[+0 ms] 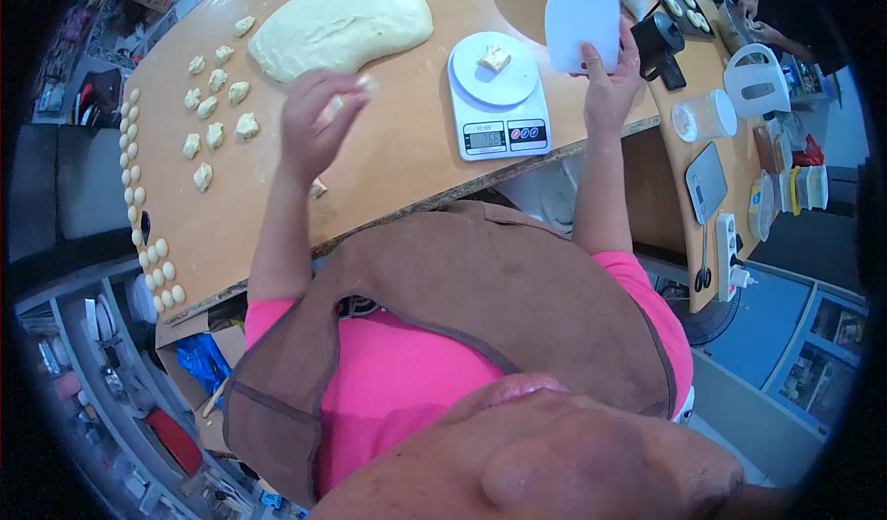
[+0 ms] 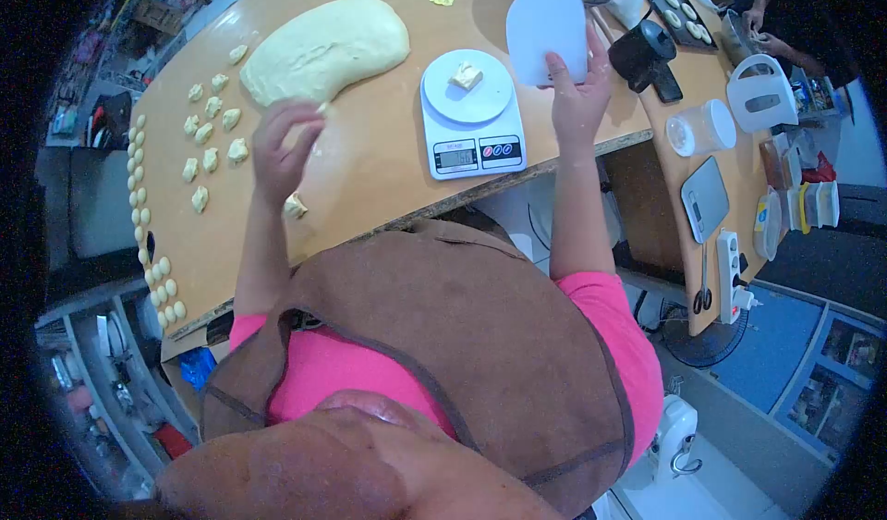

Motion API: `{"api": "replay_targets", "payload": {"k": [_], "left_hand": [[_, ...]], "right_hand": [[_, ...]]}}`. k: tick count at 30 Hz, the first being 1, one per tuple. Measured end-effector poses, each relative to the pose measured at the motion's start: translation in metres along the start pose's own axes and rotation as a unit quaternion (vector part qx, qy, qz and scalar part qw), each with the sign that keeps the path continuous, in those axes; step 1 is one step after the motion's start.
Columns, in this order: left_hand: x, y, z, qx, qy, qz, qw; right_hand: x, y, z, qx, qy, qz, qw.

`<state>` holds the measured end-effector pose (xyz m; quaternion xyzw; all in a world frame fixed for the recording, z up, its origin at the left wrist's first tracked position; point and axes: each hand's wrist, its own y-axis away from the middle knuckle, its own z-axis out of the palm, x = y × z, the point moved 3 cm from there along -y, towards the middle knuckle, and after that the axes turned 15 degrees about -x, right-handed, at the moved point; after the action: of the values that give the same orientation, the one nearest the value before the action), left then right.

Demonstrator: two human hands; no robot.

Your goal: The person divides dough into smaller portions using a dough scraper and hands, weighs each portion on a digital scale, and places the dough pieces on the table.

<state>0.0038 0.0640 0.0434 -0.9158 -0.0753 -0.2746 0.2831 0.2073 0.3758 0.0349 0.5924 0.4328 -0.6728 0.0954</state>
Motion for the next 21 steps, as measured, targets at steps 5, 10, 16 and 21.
{"api": "replay_targets", "payload": {"k": [5,10,16,21], "left_hand": [[-0.022,0.1,-0.017,-0.096,-0.177,-0.095,0.975],[-0.029,0.138,-0.017,-0.165,-0.215,-0.169,0.948],[-0.031,0.124,-0.014,-0.231,-0.208,-0.189,0.931],[-0.004,0.075,-0.023,-0.134,-0.306,-0.142,0.932]], "right_hand": [[0.015,0.02,-0.012,-0.006,0.078,0.089,0.993],[0.022,0.022,-0.011,0.0,0.077,0.111,0.991],[0.01,0.017,-0.005,-0.024,0.175,0.091,0.98],[0.006,0.019,-0.007,-0.079,0.283,0.171,0.941]]}}
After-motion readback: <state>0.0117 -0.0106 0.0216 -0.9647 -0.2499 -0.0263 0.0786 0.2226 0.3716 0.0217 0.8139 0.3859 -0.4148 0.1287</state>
